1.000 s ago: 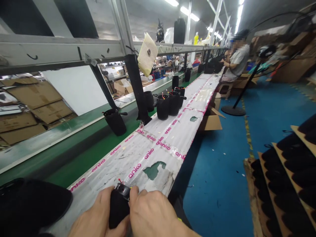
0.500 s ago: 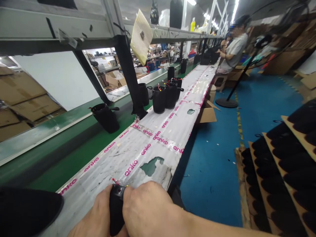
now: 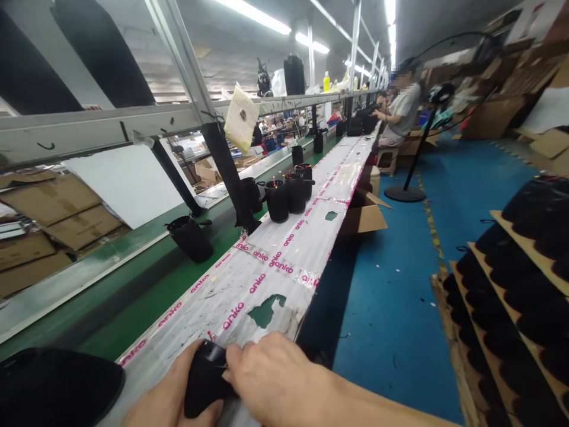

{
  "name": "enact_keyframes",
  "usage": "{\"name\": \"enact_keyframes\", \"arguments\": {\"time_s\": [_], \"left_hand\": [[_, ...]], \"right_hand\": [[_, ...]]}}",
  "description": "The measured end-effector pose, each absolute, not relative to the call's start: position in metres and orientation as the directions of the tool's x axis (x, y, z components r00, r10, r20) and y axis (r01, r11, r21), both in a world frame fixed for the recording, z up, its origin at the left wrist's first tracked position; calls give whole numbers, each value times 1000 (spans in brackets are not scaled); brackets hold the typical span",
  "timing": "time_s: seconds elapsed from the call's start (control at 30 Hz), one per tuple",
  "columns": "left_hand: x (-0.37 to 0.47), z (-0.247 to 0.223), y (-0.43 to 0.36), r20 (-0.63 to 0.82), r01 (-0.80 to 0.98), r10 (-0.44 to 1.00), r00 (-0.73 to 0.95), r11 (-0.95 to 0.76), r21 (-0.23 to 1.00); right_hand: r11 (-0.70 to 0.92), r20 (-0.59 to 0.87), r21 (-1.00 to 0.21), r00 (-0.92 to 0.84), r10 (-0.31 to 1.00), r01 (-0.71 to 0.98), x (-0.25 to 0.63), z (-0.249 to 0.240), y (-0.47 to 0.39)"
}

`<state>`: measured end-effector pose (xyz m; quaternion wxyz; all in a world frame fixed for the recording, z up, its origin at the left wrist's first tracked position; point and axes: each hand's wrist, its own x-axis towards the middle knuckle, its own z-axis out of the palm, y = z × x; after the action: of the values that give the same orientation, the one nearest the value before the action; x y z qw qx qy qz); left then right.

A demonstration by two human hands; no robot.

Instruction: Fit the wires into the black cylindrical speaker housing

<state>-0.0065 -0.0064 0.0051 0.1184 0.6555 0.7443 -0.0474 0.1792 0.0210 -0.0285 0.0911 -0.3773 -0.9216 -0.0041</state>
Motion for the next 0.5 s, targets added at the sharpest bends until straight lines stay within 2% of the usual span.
{"name": "enact_keyframes", "arguments": {"time_s": [0.1,0.2,0.33,0.5], "left_hand": [[-11,8,-5,-290,991,956,-47,81,109],[-12,9,-4,-328,988,943,-52,96,118],[-11,9,-4,-307,984,951,-41,92,154],[-12,5,-5,-323,981,946,-20,82,178]], "right_hand": [[716,206,11,-703,681,698,184,-32,23],[742,220,34,-730,647,669,183,-33,27],[787,213,76,-781,586,612,179,-37,30],[797,185,86,-796,576,597,178,-39,32]]}}
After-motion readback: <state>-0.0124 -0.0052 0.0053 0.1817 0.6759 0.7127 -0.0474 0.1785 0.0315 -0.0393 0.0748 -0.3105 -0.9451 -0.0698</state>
